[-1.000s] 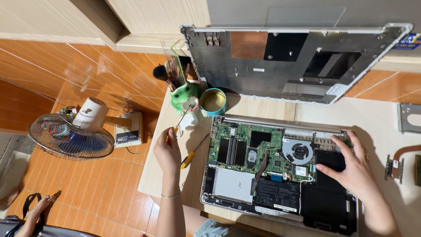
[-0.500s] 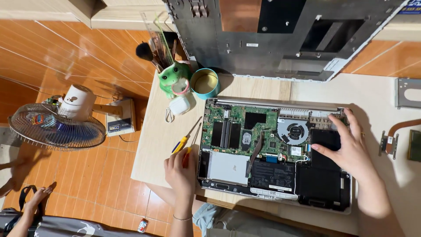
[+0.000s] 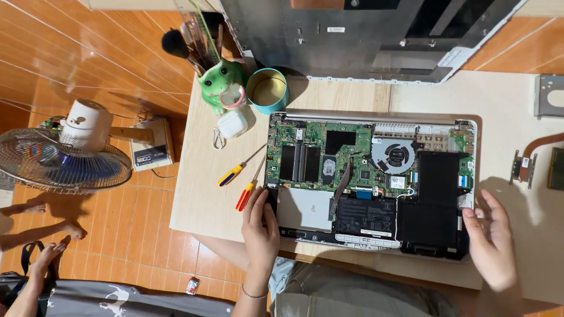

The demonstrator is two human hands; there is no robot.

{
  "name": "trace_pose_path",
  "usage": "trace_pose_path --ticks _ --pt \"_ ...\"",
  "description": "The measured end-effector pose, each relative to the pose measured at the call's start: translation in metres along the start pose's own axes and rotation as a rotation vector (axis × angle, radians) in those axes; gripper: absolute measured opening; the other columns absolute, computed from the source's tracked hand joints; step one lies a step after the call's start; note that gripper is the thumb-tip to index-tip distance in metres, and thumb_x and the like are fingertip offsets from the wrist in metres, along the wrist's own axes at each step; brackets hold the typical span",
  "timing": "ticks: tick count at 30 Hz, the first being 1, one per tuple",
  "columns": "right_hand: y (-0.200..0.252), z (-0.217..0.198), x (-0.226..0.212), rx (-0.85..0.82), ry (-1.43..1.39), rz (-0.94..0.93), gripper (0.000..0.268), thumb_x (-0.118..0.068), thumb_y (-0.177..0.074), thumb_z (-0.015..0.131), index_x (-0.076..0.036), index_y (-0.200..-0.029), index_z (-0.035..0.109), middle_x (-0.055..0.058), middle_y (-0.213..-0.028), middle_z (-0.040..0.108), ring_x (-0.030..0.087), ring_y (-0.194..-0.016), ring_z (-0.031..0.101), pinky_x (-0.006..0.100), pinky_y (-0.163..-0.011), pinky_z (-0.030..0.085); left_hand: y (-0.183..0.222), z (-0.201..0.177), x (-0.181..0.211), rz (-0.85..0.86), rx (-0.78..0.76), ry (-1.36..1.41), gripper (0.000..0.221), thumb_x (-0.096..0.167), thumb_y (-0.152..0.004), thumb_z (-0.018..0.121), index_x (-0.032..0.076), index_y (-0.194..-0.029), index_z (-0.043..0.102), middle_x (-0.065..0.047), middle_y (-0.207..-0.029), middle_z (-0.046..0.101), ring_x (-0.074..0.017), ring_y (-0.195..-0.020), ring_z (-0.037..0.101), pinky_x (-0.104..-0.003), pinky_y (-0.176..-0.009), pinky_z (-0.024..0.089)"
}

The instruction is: The person disassembles and repairs the internal components of a laptop computer.

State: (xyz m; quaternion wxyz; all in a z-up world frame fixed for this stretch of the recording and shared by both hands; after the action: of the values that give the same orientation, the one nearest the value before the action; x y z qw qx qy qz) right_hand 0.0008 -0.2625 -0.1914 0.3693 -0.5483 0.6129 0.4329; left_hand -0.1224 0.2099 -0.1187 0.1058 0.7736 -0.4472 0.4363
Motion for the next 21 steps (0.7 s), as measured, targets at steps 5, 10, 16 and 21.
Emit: trace_pose_path --ticks 5,10,16,21 --pt "0.007 0.003 0.001 0.05 -0.074 -0.015 0.057 -0.01 -0.109 0.058 0.005 -0.16 0.039 0.005 -0.131 0.057 0.01 -0.114 0.054 0.023 -0.102 0.044 0.001 0.001 0.0 -0.017 -0.007 0.096 0.033 0.0 -0.098 0.057 -0.003 -0.13 0.062 -0.021 -0.138 0.064 -0.0361 -0.128 0.063 -0.04 -0.104 0.051" --pt "0.008 0.0 0.002 0.096 -0.022 0.019 0.059 -0.009 -0.107 0.062 0.004 -0.16 0.04 0.007 -0.129 0.057 0.011 -0.113 0.054 0.024 -0.096 0.044 -0.003 0.012 -0.002 -0.084 -0.034 0.334 0.037 0.003 -0.099 0.058 -0.006 -0.134 0.054 -0.021 -0.141 0.06 -0.0345 -0.132 0.061 -0.04 -0.11 0.048" --pt "0.004 -0.003 -0.004 0.087 -0.055 -0.004 0.062 -0.009 -0.104 0.063 0.003 -0.16 0.038 0.007 -0.136 0.057 0.013 -0.12 0.056 0.026 -0.103 0.045 -0.017 0.02 0.008 0.016 -0.056 0.168 0.035 0.005 -0.095 0.064 -0.003 -0.129 0.06 -0.018 -0.132 0.061 -0.033 -0.12 0.063 -0.039 -0.105 0.051" --pt "-0.01 -0.001 -0.025 0.139 0.017 -0.099 0.061 -0.008 -0.105 0.065 0.004 -0.158 0.038 0.011 -0.141 0.057 0.016 -0.123 0.058 0.029 -0.108 0.047 -0.028 0.034 0.011 0.004 -0.075 0.24 0.032 0.006 -0.096 0.064 -0.003 -0.126 0.059 -0.016 -0.127 0.06 -0.028 -0.113 0.065 -0.035 -0.1 0.052"
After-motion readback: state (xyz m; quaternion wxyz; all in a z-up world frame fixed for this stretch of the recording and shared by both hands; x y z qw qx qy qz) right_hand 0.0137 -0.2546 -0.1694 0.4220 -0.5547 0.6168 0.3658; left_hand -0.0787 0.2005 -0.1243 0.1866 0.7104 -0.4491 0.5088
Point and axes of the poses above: each hand's wrist, its own y-axis away from the middle knuckle, its own z-axis out of the palm, x = y × z, the point moved 7 cm from there along -y, towards the middle knuckle
